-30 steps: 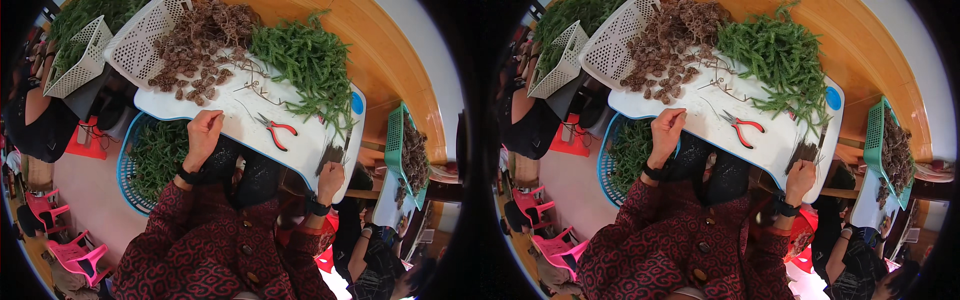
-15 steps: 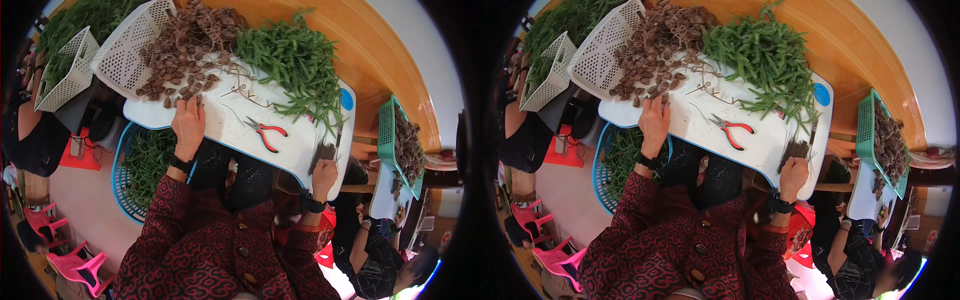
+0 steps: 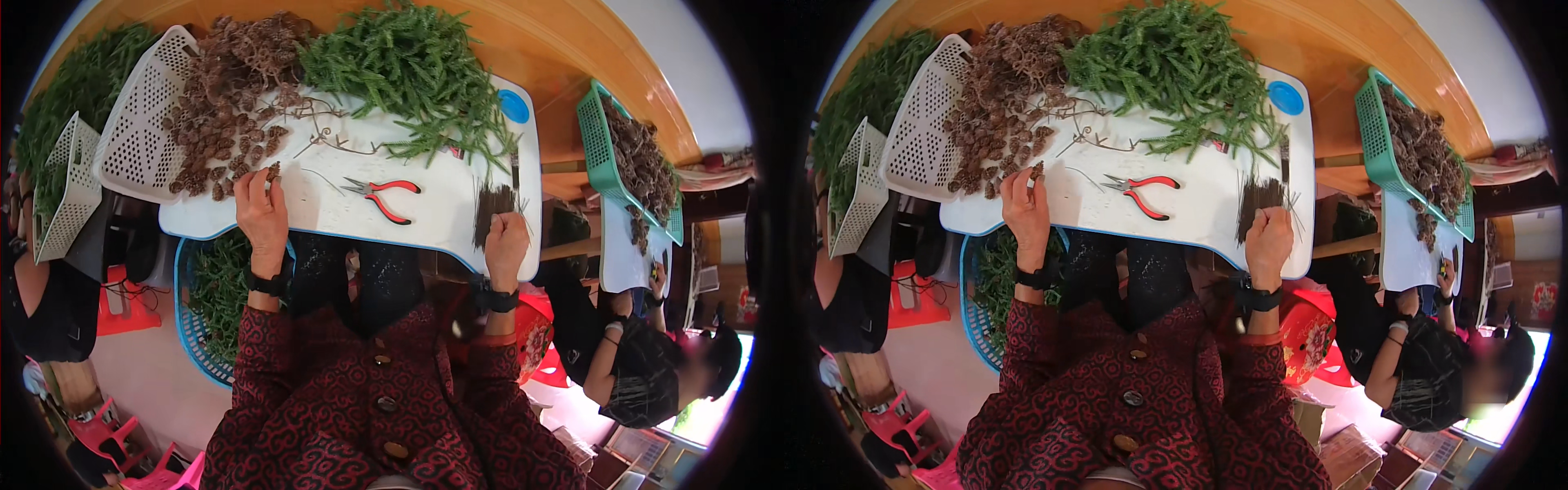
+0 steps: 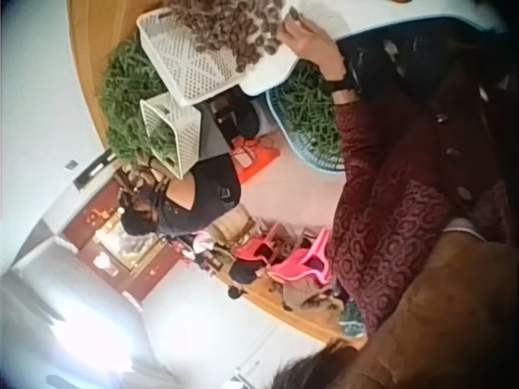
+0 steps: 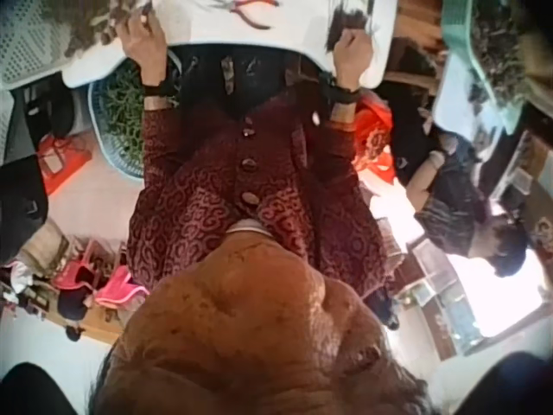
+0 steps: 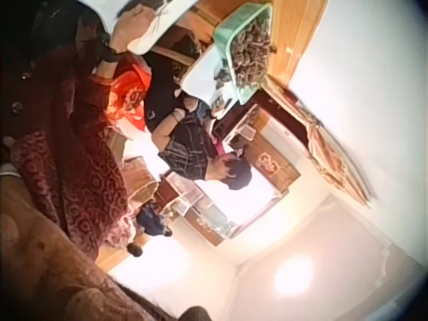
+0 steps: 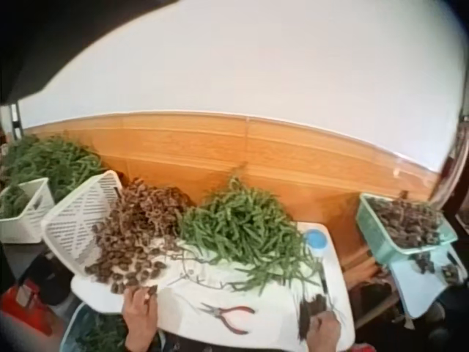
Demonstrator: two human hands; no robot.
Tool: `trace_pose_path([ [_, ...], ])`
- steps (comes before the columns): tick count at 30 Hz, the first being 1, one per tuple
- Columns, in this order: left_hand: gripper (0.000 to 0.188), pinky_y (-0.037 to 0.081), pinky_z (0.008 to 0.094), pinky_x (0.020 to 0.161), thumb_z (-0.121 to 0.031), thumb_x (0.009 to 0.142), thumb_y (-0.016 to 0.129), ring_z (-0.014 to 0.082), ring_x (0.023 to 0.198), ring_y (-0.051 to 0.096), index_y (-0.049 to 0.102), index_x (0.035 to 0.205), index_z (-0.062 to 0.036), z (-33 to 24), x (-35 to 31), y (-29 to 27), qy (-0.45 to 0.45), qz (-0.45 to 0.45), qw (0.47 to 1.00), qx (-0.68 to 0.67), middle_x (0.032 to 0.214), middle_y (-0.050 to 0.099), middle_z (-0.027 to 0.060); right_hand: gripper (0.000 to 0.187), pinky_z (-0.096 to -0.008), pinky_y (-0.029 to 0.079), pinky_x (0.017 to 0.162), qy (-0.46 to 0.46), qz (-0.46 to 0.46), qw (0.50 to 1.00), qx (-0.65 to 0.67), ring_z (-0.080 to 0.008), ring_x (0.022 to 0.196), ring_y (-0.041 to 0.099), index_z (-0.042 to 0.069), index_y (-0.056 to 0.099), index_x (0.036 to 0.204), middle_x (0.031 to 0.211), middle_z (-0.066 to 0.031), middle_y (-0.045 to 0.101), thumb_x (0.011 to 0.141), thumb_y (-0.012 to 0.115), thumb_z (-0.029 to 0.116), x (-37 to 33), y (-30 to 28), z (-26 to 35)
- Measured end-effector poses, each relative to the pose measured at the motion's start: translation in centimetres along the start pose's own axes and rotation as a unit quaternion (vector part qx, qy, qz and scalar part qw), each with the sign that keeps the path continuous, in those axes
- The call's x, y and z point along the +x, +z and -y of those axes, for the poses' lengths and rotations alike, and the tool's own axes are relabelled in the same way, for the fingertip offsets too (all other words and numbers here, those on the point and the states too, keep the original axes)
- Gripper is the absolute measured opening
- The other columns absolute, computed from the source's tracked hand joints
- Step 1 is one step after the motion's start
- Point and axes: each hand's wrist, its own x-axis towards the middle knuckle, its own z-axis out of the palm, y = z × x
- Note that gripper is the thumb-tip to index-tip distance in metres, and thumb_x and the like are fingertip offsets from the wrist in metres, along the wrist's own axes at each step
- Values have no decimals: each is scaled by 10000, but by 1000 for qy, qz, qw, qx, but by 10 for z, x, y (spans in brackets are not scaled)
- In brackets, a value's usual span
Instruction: Cleaning and trimming dried and fresh plant materials using snips at a workstation.
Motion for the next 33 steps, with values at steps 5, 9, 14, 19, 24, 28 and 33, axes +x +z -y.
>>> trace_pose_path([
  [5,239,556,333,746,-16,887,669,256,893,669,635,1123,4,-23,-6,-11,-81,44,988,-123,1030,657,133,97,-436,482,641,8,-23,999,25,-365,698,613,-16,564,889,777,-186,624,933,573,70,-4,-2,-5],
  [9,226,565,323,811,-17,937,628,217,922,681,619,1152,51,-33,-17,-13,-227,43,902,-366,1013,675,112,94,-352,470,569,87,2,989,117,-257,632,620,-7,558,940,803,-154,651,967,560,83,-5,-8,2],
  [14,256,565,373,890,-27,980,563,255,985,687,595,1217,66,-59,-20,-26,-302,94,769,-555,1086,676,154,82,-234,429,511,230,44,892,387,-117,597,597,6,588,988,829,-106,681,984,560,84,-7,-16,6],
  [19,290,552,398,921,-52,998,534,260,1015,672,581,1262,58,-75,-30,-35,-340,140,674,-640,1117,667,145,94,-187,396,474,280,74,805,518,-80,583,579,11,619,1030,852,-102,696,969,600,80,-9,-21,11],
  [24,328,539,393,930,-66,1000,533,246,1039,653,565,1309,39,-92,-35,-41,-368,177,597,-690,1193,643,138,113,-178,373,446,281,88,782,549,-81,574,578,13,642,1025,877,-116,706,947,650,95,-15,-26,15],
  [28,350,533,379,917,-76,998,541,223,1021,646,556,1333,26,-103,-41,-39,-370,208,556,-715,1227,629,141,131,-169,367,446,279,85,779,555,-80,576,589,3,651,1012,873,-121,708,935,672,106,-19,-24,13],
  [33,349,536,358,886,-93,1001,546,199,978,646,560,1329,26,-109,-45,-40,-365,244,545,-715,1223,632,141,139,-168,359,440,305,65,795,521,-80,568,596,-12,652,999,851,-123,709,924,684,100,-19,-19,17],
])
